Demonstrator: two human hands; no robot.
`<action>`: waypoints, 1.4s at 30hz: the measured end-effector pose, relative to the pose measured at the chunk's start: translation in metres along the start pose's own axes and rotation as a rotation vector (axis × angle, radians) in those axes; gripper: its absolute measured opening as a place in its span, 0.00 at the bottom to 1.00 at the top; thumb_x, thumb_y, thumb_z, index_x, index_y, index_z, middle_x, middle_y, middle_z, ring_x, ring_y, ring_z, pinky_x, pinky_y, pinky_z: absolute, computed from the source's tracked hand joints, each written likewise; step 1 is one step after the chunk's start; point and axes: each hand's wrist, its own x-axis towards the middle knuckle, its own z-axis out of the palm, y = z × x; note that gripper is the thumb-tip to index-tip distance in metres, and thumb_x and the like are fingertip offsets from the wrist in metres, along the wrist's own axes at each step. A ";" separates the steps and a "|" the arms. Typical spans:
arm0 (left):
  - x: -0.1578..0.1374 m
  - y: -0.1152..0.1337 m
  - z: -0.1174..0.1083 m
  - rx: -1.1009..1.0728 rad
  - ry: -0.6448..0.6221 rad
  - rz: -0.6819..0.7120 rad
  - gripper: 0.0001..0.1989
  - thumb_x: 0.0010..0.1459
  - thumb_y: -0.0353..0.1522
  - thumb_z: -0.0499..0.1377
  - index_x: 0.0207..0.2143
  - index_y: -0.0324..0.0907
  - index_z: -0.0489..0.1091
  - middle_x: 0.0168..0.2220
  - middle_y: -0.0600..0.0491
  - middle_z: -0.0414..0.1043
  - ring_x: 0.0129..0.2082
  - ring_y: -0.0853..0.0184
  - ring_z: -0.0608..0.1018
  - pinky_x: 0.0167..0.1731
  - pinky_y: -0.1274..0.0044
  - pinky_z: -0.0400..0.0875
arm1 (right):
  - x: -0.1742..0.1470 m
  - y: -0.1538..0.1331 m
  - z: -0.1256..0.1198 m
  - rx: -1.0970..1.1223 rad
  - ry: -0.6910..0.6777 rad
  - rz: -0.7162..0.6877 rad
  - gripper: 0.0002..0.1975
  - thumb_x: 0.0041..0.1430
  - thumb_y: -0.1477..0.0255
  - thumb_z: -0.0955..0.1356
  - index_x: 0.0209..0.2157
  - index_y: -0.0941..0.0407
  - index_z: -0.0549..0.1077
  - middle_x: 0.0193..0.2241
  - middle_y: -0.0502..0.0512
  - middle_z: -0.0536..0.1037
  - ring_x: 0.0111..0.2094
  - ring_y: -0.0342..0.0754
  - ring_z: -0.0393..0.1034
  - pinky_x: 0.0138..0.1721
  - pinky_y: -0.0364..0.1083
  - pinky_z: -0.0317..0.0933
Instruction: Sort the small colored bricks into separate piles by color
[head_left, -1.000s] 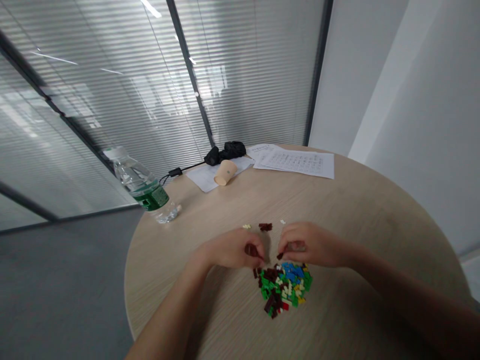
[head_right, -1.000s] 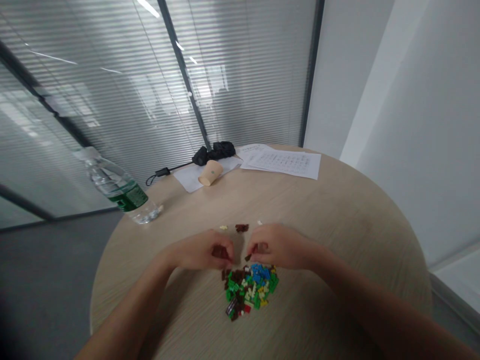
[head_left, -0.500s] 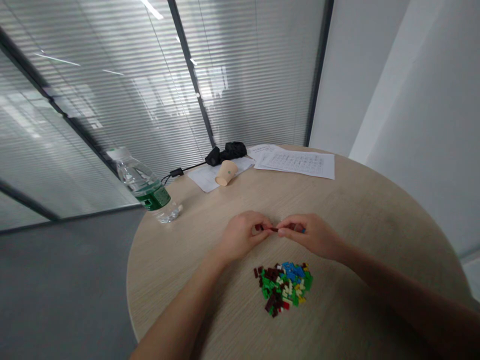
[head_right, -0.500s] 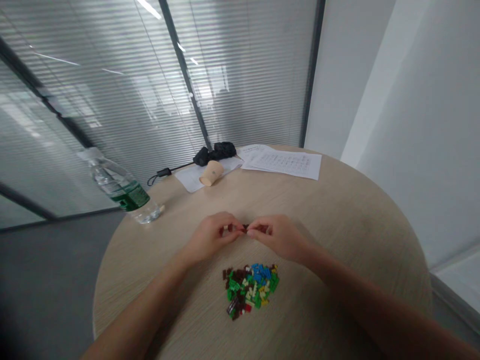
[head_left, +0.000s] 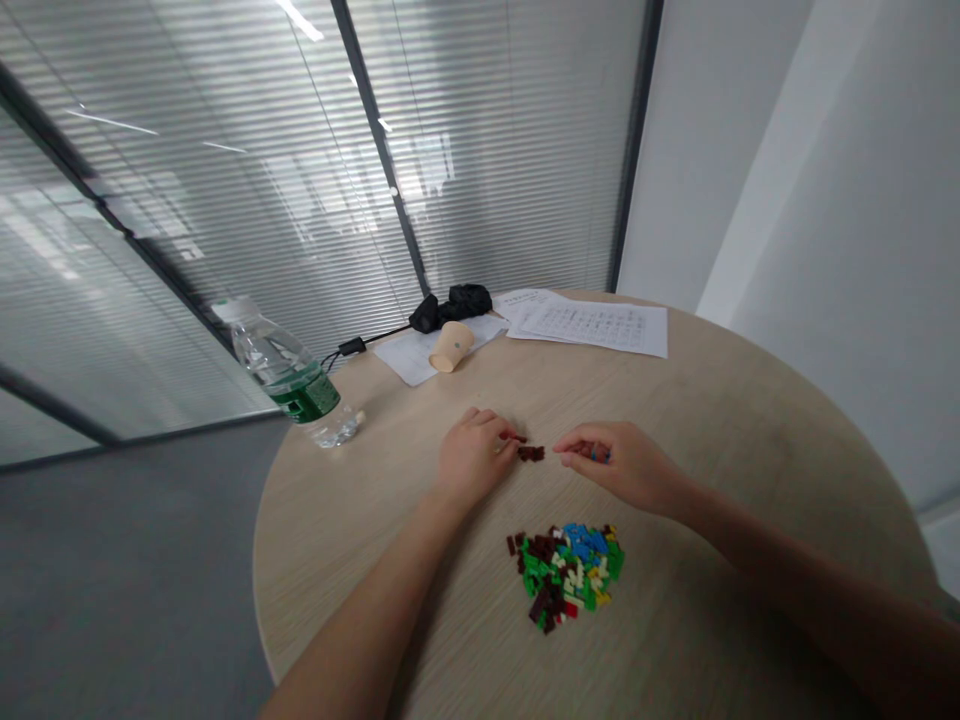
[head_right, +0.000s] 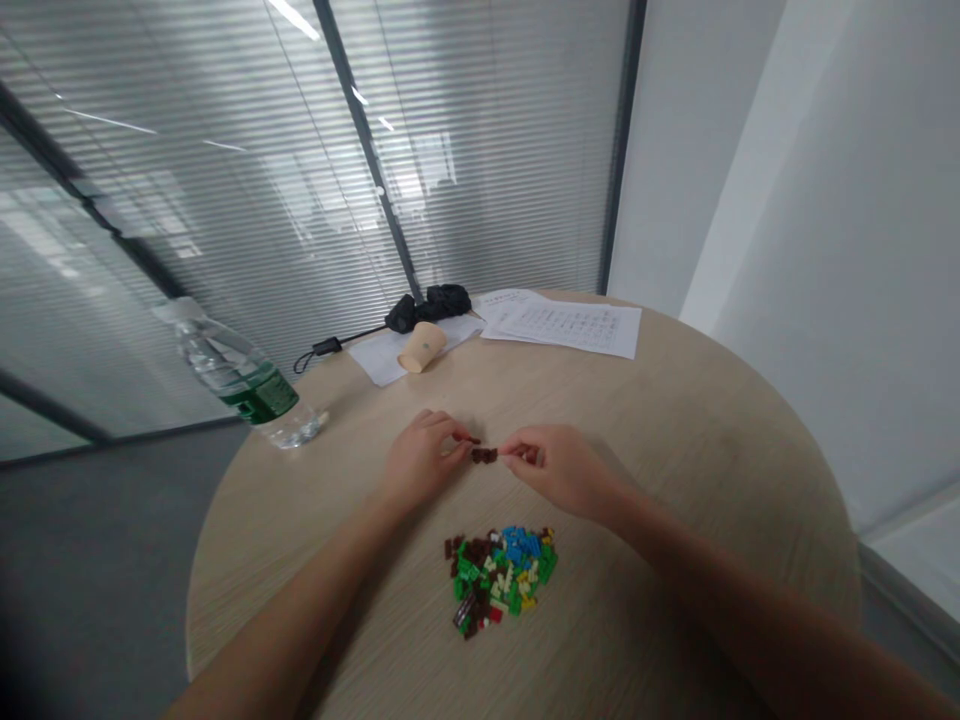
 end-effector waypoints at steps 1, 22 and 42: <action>0.000 0.000 0.000 0.005 -0.002 0.005 0.06 0.54 0.31 0.56 0.30 0.42 0.73 0.32 0.52 0.72 0.36 0.64 0.69 0.35 0.73 0.64 | 0.000 0.001 0.000 -0.004 -0.002 -0.007 0.07 0.54 0.72 0.66 0.32 0.55 0.77 0.29 0.51 0.79 0.25 0.41 0.67 0.27 0.40 0.58; 0.003 -0.005 0.003 -0.074 -0.109 0.207 0.13 0.57 0.25 0.51 0.40 0.43 0.72 0.39 0.54 0.75 0.40 0.66 0.73 0.42 0.72 0.66 | 0.000 0.001 -0.002 -0.054 -0.026 -0.067 0.08 0.54 0.73 0.65 0.32 0.57 0.76 0.27 0.52 0.78 0.25 0.42 0.66 0.27 0.40 0.58; -0.003 -0.002 -0.024 -0.124 0.010 0.122 0.08 0.57 0.26 0.53 0.38 0.41 0.70 0.37 0.52 0.73 0.40 0.66 0.72 0.43 0.72 0.66 | -0.009 -0.011 0.006 0.014 -0.467 -0.430 0.06 0.55 0.76 0.67 0.32 0.58 0.77 0.30 0.54 0.75 0.35 0.44 0.68 0.39 0.43 0.61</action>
